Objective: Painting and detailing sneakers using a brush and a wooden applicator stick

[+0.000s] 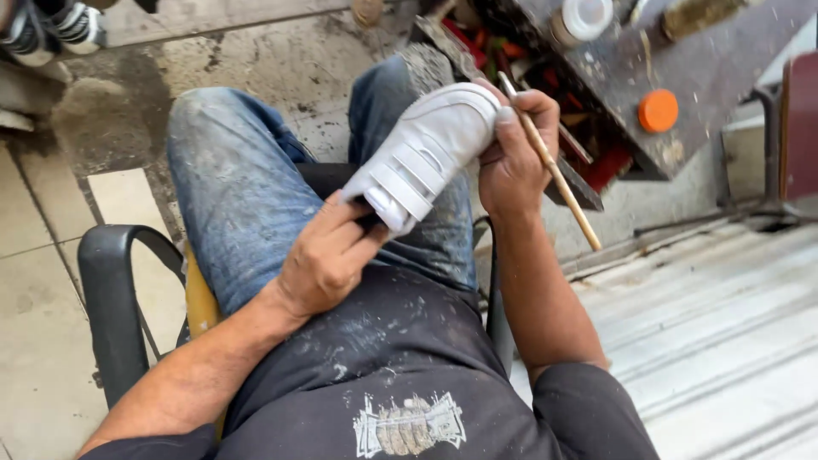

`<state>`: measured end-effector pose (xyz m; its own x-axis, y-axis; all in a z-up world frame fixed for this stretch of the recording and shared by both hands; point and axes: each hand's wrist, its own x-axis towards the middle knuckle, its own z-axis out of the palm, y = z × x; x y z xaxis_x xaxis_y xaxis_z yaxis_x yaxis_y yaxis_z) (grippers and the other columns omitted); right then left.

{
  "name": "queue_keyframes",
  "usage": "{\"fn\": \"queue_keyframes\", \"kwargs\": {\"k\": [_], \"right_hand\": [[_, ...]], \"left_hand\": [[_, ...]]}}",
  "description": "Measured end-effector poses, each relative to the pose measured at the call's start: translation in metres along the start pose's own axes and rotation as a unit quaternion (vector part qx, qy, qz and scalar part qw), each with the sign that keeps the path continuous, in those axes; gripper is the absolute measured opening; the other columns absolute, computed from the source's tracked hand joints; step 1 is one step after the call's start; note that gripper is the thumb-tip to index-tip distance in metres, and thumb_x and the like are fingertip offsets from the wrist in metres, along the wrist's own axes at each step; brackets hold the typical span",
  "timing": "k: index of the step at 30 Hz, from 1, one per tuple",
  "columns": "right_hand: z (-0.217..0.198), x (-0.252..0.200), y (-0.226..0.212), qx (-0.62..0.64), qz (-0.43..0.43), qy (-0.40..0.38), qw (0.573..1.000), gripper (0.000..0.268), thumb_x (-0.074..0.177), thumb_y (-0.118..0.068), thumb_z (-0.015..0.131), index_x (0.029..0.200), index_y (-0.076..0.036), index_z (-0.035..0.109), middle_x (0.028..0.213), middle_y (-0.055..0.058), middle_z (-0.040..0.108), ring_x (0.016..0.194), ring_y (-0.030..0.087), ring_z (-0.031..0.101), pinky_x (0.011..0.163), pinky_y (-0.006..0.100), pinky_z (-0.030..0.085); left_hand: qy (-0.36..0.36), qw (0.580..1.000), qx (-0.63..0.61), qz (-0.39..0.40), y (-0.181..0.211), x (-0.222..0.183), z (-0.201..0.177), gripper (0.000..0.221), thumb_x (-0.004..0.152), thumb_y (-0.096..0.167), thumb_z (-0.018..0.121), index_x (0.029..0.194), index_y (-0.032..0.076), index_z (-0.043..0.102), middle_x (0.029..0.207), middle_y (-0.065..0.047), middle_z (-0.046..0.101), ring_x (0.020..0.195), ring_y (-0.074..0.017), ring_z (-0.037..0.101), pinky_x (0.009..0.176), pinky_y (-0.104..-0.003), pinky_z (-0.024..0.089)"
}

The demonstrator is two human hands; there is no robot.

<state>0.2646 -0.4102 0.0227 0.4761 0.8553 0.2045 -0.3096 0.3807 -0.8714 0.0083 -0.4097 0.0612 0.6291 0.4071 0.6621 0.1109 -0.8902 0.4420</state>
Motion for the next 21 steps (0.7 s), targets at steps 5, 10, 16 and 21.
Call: {"fn": "queue_keyframes", "kwargs": {"k": [5, 10, 16, 21], "right_hand": [[-0.031, -0.008, 0.014, 0.028, 0.037, -0.023, 0.999, 0.021, 0.104, 0.003, 0.058, 0.116, -0.01, 0.047, 0.131, 0.034, 0.062, 0.126, 0.042, 0.062, 0.112, 0.051, 0.052], [-0.036, -0.012, 0.018, 0.006, 0.031, -0.047, 0.998, 0.021, 0.105, -0.006, 0.063, 0.116, -0.012, 0.046, 0.133, 0.032, 0.062, 0.125, 0.039, 0.063, 0.108, 0.048, 0.053], [-0.04, -0.021, 0.017, 0.039, 0.06, -0.043, 0.997, 0.029, 0.102, -0.01, 0.066, 0.115, -0.014, 0.04, 0.137, 0.038, 0.058, 0.116, 0.039, 0.066, 0.094, 0.041, 0.057], [-0.039, -0.019, 0.015, -0.047, 0.026, -0.073, 0.996, 0.024, 0.102, -0.01, 0.064, 0.117, -0.012, 0.044, 0.132, 0.036, 0.06, 0.12, 0.039, 0.064, 0.109, 0.043, 0.05]], "left_hand": [[-0.172, 0.982, 0.008, -0.073, -0.021, -0.012, 0.003, 0.021, 0.084, 0.019, 0.079, 0.097, 0.003, 0.074, 0.082, -0.01, 0.066, 0.078, -0.0318, 0.06, 0.08, -0.047, 0.052], [-0.098, 0.974, -0.156, -0.131, -0.028, 0.062, -0.023, 0.017, 0.089, 0.017, 0.081, 0.079, 0.006, 0.072, 0.067, -0.005, 0.07, 0.059, -0.0153, 0.067, 0.051, -0.026, 0.054], [-0.189, 0.88, -0.167, -0.401, -0.064, 0.106, 0.046, 0.075, 0.082, 0.049, 0.077, 0.14, 0.009, 0.052, 0.134, -0.016, 0.055, 0.121, -0.0317, 0.06, 0.097, -0.052, 0.054], [-0.23, 0.808, -0.17, -0.516, -0.075, 0.094, 0.078, 0.041, 0.076, 0.055, 0.075, 0.099, 0.022, 0.069, 0.097, 0.0, 0.076, 0.089, -0.0191, 0.068, 0.075, -0.038, 0.05]]}}
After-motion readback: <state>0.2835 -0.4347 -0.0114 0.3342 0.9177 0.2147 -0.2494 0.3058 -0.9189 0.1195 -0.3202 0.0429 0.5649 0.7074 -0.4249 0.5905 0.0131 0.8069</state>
